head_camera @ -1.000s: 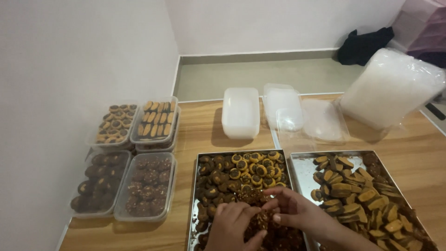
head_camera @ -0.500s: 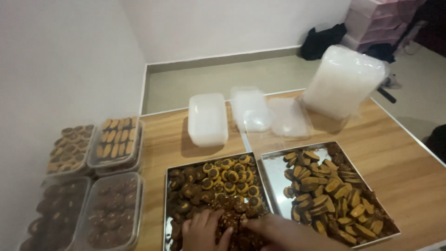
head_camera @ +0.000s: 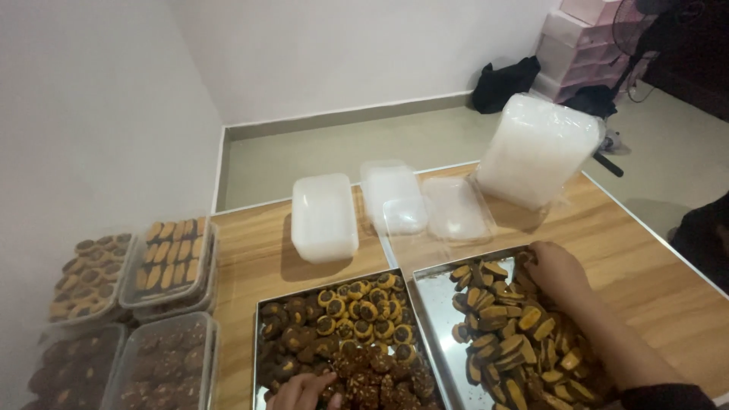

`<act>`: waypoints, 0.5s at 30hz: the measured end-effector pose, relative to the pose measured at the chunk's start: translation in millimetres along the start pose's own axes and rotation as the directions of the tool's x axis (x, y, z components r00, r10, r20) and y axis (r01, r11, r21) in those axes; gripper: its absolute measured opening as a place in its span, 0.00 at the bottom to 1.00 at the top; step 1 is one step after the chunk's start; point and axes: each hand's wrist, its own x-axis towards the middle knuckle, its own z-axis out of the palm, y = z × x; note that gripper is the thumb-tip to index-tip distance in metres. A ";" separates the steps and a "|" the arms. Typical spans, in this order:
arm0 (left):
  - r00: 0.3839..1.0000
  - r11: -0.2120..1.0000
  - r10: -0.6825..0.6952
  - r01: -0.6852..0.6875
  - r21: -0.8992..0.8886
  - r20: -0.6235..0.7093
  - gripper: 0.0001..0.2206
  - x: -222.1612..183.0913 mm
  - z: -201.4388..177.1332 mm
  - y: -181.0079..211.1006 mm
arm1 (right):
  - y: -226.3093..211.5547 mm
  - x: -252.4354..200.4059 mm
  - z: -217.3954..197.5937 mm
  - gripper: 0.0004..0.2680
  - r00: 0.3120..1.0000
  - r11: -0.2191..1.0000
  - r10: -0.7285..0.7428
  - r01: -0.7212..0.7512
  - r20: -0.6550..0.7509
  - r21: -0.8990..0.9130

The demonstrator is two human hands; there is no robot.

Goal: Sorting and packing various snacks from trays into plastic containers

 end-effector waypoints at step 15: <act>0.920 0.993 -0.029 -0.020 0.120 0.390 0.21 7.1 -27.4 7.3 | -11.3 16.8 25.2 0.09 0.990 0.916 -0.026 0.078 0.136 -0.393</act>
